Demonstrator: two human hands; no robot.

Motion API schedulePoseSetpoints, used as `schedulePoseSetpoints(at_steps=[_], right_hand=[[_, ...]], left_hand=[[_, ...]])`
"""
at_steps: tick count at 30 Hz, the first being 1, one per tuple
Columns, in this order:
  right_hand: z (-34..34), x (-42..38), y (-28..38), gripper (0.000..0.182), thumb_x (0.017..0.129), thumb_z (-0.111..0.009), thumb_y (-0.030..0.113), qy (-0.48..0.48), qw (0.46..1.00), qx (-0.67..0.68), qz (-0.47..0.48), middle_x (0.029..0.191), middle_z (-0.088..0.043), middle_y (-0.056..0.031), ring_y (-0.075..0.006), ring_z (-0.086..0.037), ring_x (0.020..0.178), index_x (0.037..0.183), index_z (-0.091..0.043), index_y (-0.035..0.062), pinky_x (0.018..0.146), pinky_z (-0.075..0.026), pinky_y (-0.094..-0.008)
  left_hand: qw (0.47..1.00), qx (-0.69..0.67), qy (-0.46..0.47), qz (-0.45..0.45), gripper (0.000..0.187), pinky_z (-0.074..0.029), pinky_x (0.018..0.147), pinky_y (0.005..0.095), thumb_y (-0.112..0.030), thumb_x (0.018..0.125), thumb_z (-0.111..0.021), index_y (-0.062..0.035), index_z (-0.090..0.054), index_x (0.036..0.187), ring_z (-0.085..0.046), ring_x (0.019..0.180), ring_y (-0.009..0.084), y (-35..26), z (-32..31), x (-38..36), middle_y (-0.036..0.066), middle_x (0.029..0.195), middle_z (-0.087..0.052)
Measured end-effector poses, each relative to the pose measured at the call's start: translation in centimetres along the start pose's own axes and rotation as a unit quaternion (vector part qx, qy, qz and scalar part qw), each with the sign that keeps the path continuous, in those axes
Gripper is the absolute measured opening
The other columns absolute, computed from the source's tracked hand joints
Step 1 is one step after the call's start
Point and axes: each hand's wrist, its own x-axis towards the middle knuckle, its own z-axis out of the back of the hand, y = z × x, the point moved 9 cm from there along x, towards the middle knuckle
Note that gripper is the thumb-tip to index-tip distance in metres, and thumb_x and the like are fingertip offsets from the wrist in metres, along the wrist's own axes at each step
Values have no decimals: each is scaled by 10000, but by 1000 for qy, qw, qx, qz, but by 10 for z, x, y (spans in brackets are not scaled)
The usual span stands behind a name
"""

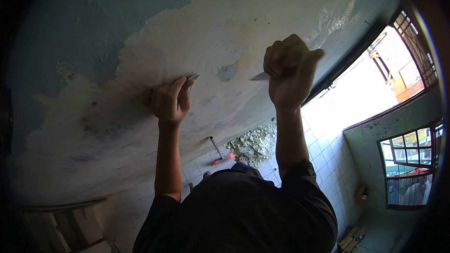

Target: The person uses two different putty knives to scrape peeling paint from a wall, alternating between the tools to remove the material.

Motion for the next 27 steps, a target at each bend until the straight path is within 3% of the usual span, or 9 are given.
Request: schedulePoseSetpoints(at_steps=[2, 4, 6, 10, 12, 13, 19, 22, 27], right_hand=[[-25, 9, 10, 709, 1059, -223, 666, 36, 996, 63, 46, 606, -366, -26, -96, -237, 455, 704, -437, 92, 404, -193, -278], [-22, 5, -11, 659, 1086, -201, 594, -85, 995, -36, 41, 506, -255, -8, -86, -157, 424, 665, -362, 113, 397, -149, -274], [-43, 6, 7, 424, 1115, -214, 133, 40, 979, -39, 195, 592, -345, -26, -50, -235, 409, 738, -380, 35, 331, -221, -253], [-32, 7, -1, 427, 1106, -338, 142, -37, 978, 30, 204, 566, -347, -12, -47, -261, 393, 689, -390, 64, 340, -207, -255], [-41, 16, -8, 458, 1099, -358, 181, -39, 987, -103, 121, 501, -234, 25, -52, -153, 423, 648, -313, 118, 372, -149, -276], [-41, 16, -3, 450, 1045, -458, 71, -56, 988, -89, 114, 497, -232, 38, -33, -151, 412, 627, -304, 133, 371, -127, -268], [-35, 12, -22, 426, 944, -486, -55, -93, 986, -119, 68, 482, -265, 38, -28, -185, 387, 605, -308, 133, 364, -130, -277], [-35, 5, 7, 419, 920, -508, -74, -83, 980, -95, 155, 480, -271, 31, -29, -200, 384, 601, -321, 123, 364, -135, -276], [-30, -2, -21, 397, 914, -478, -99, -115, 976, -137, 120, 484, -266, 22, -31, -222, 387, 607, -325, 101, 354, -148, -269]], left_hand=[[1000, -3, -5, 6, 323, -338, 837, 332, -374, 851, -842, -204, -713, 1094, -576, 703, 95, 1, -3, -3, -77, 777, -601], [1000, -7, -10, 10, 337, -338, 838, 333, -375, 847, -845, -205, -709, 1105, -578, 705, 95, 2, -5, -7, -78, 775, -600], [1000, -21, -13, 15, 352, -335, 839, 332, -375, 845, -846, -207, -702, 1119, -579, 704, 91, 4, -7, -10, -82, 775, -599], [1000, -8, -6, 17, 344, -332, 841, 330, -377, 845, -846, -214, -703, 1113, -578, 704, 86, 3, -5, -9, -86, 772, -596], [1000, -6, -8, 11, 352, -331, 838, 330, -386, 840, -849, -219, -704, 1114, -578, 696, 81, 3, -6, -8, -87, 767, -595], [1000, -5, -9, 13, 352, -331, 838, 330, -386, 840, -849, -219, -704, 1114, -578, 696, 81, 3, -6, -7, -87, 767, -595], [1000, 8, -15, 8, 349, -334, 846, 329, -394, 839, -850, -222, -708, 1107, -587, 691, 81, 0, -2, -3, -83, 766, -598], [1000, 7, 2, 7, 333, -335, 849, 330, -387, 843, -848, -221, -711, 1097, -590, 694, 81, 1, -2, -1, -80, 775, -605], [1000, 7, 1, 11, 328, -344, 835, 325, -388, 847, -842, -221, -711, 1097, -591, 698, 81, 0, -3, -3, -84, 772, -599]])
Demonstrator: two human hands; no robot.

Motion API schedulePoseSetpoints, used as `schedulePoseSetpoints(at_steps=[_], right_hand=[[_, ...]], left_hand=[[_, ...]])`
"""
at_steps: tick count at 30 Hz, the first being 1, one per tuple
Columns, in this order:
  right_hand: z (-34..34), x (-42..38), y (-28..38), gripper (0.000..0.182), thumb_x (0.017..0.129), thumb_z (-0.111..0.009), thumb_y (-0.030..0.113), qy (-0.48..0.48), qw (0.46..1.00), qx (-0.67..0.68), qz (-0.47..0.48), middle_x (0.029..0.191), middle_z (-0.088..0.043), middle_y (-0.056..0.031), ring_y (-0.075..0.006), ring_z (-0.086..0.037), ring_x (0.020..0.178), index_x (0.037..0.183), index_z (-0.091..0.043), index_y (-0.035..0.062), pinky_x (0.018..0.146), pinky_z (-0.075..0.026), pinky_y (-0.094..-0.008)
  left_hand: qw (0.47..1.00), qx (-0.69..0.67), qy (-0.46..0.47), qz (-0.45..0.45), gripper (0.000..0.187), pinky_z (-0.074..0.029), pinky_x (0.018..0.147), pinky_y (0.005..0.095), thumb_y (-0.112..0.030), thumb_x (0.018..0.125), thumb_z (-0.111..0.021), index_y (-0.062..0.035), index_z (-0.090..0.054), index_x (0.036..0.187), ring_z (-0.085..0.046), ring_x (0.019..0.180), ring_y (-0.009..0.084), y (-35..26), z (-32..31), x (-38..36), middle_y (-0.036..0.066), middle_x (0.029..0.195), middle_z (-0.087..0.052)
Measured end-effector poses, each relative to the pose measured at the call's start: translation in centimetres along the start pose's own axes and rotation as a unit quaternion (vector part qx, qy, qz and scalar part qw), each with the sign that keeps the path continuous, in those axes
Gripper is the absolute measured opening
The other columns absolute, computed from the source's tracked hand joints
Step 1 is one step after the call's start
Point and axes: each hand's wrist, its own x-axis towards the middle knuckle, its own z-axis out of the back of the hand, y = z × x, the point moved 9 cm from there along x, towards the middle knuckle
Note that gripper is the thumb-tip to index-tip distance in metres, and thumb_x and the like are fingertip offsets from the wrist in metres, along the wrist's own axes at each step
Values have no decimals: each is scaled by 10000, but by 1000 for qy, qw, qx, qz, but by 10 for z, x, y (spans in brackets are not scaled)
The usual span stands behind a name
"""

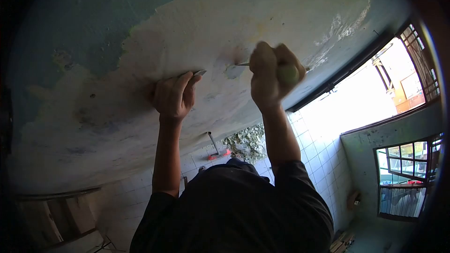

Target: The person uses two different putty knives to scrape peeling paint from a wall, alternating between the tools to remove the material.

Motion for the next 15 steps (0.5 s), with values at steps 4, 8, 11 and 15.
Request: schedulePoseSetpoints(at_steps=[4, 8, 11, 15], right_hand=[[1, 0, 20, 330, 906, -511, -85, -11, 994, -37, 104, 477, -264, 28, -38, -225, 363, 623, -413, 55, 339, -161, -272], [-1, 6, 22, 342, 901, -518, -73, -13, 998, 44, 47, 470, -273, 24, -42, -219, 360, 616, -395, 70, 336, -158, -277], [-1, 1, 22, 356, 903, -521, -66, -19, 998, 16, 65, 472, -281, 24, -43, -222, 362, 612, -377, 82, 339, -159, -275], [0, 5, 14, 369, 905, -524, -67, -23, 998, 33, 49, 478, -263, 23, -43, -222, 368, 615, -356, 89, 344, -159, -270]], left_hand=[[1000, -3, -7, -1, 323, -348, 832, 328, -390, 849, -839, -227, -711, 1096, -589, 701, 84, -1, 4, 0, -85, 772, -598], [1000, 0, -15, -3, 324, -353, 820, 326, -389, 847, -841, -231, -711, 1098, -592, 702, 90, 1, -1, 0, -83, 788, -606], [1000, 0, -11, 0, 323, -355, 815, 323, -386, 845, -843, -230, -711, 1096, -596, 704, 92, 1, 2, -1, -82, 793, -608], [1000, 0, -11, 2, 308, -354, 816, 322, -381, 846, -843, -229, -712, 1080, -599, 706, 91, -1, 4, 4, -81, 788, -608]])
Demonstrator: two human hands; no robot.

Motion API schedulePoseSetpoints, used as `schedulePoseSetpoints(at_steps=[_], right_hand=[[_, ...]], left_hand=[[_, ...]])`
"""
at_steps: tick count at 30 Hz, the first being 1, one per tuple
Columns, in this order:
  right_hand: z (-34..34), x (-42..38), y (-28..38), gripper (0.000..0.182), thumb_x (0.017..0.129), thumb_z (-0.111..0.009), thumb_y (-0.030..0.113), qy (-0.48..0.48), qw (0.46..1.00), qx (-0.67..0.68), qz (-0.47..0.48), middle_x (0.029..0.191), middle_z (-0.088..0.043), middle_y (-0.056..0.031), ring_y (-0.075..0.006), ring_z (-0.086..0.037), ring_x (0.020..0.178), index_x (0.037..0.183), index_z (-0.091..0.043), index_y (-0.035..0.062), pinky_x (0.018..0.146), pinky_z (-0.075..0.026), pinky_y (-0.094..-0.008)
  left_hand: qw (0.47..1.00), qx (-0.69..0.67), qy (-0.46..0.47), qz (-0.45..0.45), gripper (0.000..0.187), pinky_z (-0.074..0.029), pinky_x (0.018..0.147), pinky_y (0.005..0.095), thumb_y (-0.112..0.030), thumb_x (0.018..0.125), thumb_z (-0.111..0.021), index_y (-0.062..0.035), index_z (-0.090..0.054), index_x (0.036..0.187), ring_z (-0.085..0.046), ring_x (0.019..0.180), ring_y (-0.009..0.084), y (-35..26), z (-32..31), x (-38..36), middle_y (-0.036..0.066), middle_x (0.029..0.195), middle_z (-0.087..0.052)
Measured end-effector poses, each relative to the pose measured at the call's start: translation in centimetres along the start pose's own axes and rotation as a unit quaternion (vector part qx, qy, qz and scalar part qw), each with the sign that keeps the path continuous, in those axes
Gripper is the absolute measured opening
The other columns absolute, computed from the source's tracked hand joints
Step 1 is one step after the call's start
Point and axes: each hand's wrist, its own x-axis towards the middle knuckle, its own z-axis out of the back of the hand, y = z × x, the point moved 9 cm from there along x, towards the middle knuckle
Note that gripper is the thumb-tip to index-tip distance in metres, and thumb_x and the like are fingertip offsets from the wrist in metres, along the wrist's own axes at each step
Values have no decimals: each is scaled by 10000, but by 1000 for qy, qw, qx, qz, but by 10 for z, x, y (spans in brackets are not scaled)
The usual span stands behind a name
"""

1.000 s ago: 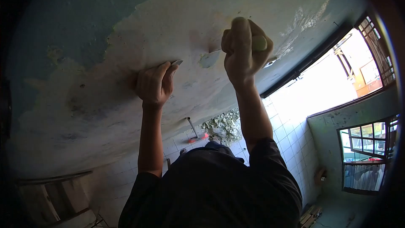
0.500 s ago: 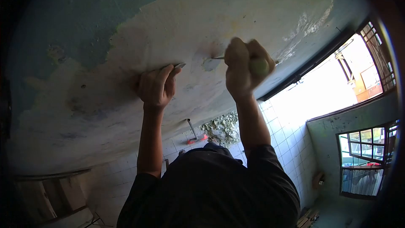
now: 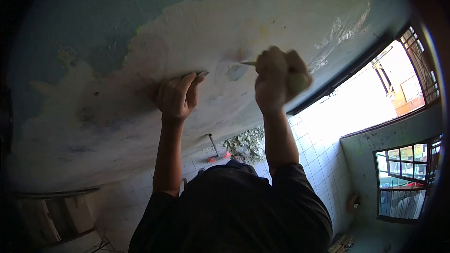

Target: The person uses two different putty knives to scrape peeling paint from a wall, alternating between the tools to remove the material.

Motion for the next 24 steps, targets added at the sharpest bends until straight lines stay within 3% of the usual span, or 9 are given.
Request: schedulePoseSetpoints(at_steps=[6, 9, 13, 17, 20, 21, 22, 24], right_hand=[[6, 3, 7, 402, 892, -535, -75, -11, 1000, -8, -7, 488, -269, 25, -42, -246, 388, 598, -317, 90, 362, -160, -275], [19, -7, -13, 415, 895, -516, -82, -27, 996, -82, -30, 487, -260, 24, -46, -237, 388, 591, -295, 96, 371, -161, -270], [17, 1, 18, 399, 860, -492, -98, 2, 999, 28, 25, 477, -283, 19, -41, -209, 383, 593, -301, 129, 362, -141, -273], [11, -4, -9, 377, 878, -416, -102, -14, 998, -43, -32, 474, -256, 4, -43, -175, 384, 593, -295, 114, 355, -137, -273], [14, 0, 14, 400, 873, -492, -96, 8, 999, 38, 25, 475, -263, 15, -35, -210, 381, 595, -307, 124, 356, -150, -264], [12, -5, -1, 406, 877, -506, -92, -44, 995, 81, -37, 471, -255, 18, -31, -223, 383, 599, -300, 120, 360, -152, -261], [14, -11, -18, 396, 880, -456, -108, -57, 996, -19, -67, 468, -242, 12, -42, -207, 379, 603, -283, 116, 361, -140, -272], [9, -15, -23, 390, 883, -431, -107, -22, 996, -24, -82, 467, -252, 9, -47, -197, 375, 604, -278, 118, 359, -140, -269]], left_hand=[[1000, -9, -3, 1, 300, -349, 812, 323, -386, 844, -844, -226, -715, 1063, -600, 709, 91, 1, -1, -2, -79, 776, -607], [1000, -15, 13, 7, 302, -346, 821, 329, -386, 844, -844, -224, -714, 1063, -599, 711, 95, 3, -6, -8, -77, 770, -607], [1000, -22, 8, 7, 312, -346, 824, 332, -383, 844, -845, -222, -709, 1074, -599, 715, 102, 5, -9, -10, -74, 768, -606], [1000, -23, 5, 6, 323, -349, 822, 333, -382, 837, -851, -214, -707, 1072, -609, 729, 108, 4, -8, -11, -64, 788, -615], [1000, -15, 9, 6, 321, -352, 827, 334, -380, 835, -854, -212, -708, 1067, -614, 735, 109, 5, -10, -10, -62, 796, -617], [1000, -19, 12, 5, 320, -352, 831, 334, -378, 834, -855, -212, -708, 1064, -615, 735, 109, 4, -9, -12, -62, 798, -617], [1000, -22, 16, 4, 320, -352, 831, 334, -378, 834, -855, -212, -708, 1064, -615, 735, 109, 2, -7, -14, -62, 798, -617], [1000, -25, 18, 7, 320, -351, 842, 335, -374, 833, -856, -214, -709, 1068, -613, 729, 105, 4, -8, -11, -65, 797, -617]])
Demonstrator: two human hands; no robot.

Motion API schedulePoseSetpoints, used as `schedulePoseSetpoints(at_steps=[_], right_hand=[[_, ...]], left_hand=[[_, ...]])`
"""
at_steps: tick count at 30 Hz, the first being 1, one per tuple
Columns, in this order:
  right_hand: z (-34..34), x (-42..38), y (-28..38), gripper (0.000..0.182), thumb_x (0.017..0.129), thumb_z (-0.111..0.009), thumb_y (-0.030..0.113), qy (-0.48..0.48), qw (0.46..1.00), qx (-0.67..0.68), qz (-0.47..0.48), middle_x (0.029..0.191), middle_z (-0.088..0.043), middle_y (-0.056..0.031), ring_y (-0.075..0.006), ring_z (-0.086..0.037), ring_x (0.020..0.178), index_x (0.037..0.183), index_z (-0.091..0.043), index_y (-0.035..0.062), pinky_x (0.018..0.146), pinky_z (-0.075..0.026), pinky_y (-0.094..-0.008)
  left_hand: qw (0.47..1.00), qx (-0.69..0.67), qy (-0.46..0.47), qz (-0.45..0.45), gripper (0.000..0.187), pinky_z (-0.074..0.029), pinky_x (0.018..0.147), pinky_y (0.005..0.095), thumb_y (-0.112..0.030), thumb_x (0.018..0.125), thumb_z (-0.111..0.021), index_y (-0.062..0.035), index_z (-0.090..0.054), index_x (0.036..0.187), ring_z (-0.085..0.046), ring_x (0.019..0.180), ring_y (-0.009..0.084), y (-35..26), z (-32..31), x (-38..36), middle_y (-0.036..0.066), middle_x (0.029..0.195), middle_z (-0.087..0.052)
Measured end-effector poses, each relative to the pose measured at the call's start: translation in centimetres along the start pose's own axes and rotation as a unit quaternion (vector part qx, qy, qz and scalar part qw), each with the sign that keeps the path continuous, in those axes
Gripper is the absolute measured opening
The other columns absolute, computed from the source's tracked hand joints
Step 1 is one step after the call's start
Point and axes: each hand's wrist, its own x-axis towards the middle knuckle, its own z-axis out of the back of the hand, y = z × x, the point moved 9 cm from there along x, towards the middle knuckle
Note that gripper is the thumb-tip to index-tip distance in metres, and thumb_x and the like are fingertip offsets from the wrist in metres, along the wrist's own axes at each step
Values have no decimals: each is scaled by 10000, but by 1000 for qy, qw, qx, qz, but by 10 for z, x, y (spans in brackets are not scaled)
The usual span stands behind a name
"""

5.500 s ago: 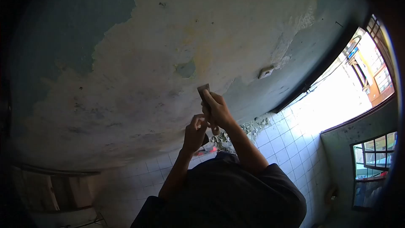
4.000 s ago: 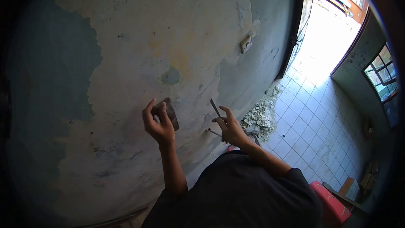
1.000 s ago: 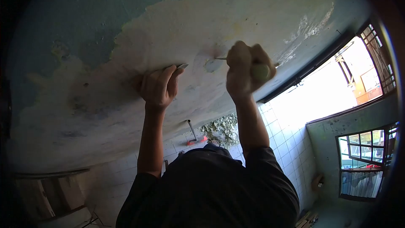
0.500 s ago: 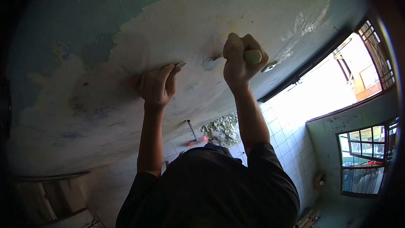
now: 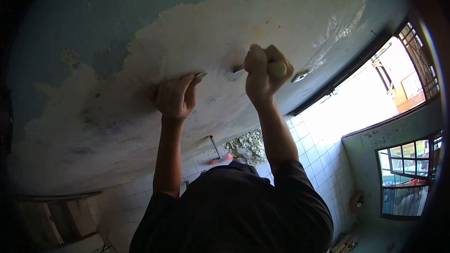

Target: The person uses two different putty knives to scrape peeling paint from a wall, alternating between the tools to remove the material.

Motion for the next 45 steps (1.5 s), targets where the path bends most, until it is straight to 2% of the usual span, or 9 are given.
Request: schedulePoseSetpoints(at_steps=[16, 17, 20, 24, 26, 29, 40, 44, 45], right_hand=[[-6, 7, 47, 372, 881, -437, -81, 58, 989, 78, 110, 481, -257, 11, -38, -180, 396, 594, -288, 103, 355, -139, -268], [-2, -2, 37, 381, 875, -465, -88, 15, 974, -101, 201, 487, -263, 12, -39, -198, 397, 591, -294, 99, 355, -138, -270], [-12, 8, 22, 392, 880, -494, -86, 38, 996, 66, 44, 496, -275, 10, -43, -220, 400, 594, -298, 97, 354, -149, -276], [-1, -6, 21, 375, 883, -505, -77, -22, 985, -74, 153, 508, -293, 27, -55, -232, 393, 615, -312, 99, 362, -177, -283], [-10, -6, -10, 302, 873, -523, -50, 38, 999, 7, 1, 487, -356, -11, -67, -311, 386, 631, -384, 64, 352, -223, -277], [-4, -8, 36, 313, 862, -475, -77, 38, 987, 62, 144, 480, -295, -12, -56, -281, 381, 623, -344, 75, 350, -194, -272], [-2, -7, -6, 323, 884, -464, -75, 28, 998, -36, 34, 491, -338, -14, -55, -280, 384, 602, -388, 65, 353, -195, -274], [16, 3, 32, 305, 850, -488, -98, 26, 987, 142, 76, 493, -386, -20, -60, -342, 384, 596, -409, 52, 346, -234, -272], [25, -4, 12, 316, 841, -476, -103, -3, 984, -35, 174, 492, -375, -20, -66, -324, 376, 585, -392, 63, 340, -217, -274]], left_hand=[[1000, -1, -13, -7, 311, -354, 829, 319, -349, 847, -846, -206, -698, 1079, -585, 662, 102, 2, -2, 6, -65, 741, -605], [1000, -4, -9, -2, 309, -356, 823, 317, -346, 845, -848, -205, -697, 1075, -584, 660, 104, 2, -2, 3, -64, 737, -604], [1000, -7, -11, -1, 307, -356, 814, 318, -345, 842, -849, -205, -695, 1068, -582, 656, 108, 2, 0, 2, -63, 730, -600], [1000, -6, -5, 1, 303, -355, 812, 329, -349, 843, -847, -208, -694, 1063, -581, 661, 109, 0, -1, 3, -62, 731, -599], [1000, 4, -7, -4, 305, -354, 815, 333, -349, 843, -847, -210, -695, 1067, -586, 673, 108, -2, 2, 2, -63, 740, -601], [1000, 20, -8, -6, 307, -353, 819, 338, -351, 841, -849, -213, -697, 1069, -595, 699, 107, -1, 2, 6, -66, 758, -606], [1000, 16, -7, -15, 298, -353, 824, 322, -355, 839, -850, -215, -704, 1058, -605, 710, 109, -5, 7, 13, -72, 760, -614], [1000, 21, 4, -5, 303, -359, 826, 305, -342, 840, -851, -212, -700, 1068, -606, 696, 105, -2, 5, 10, -72, 763, -622], [1000, 12, 14, -3, 304, -360, 828, 302, -341, 838, -852, -212, -700, 1069, -606, 692, 103, -3, 3, 9, -73, 765, -623]])
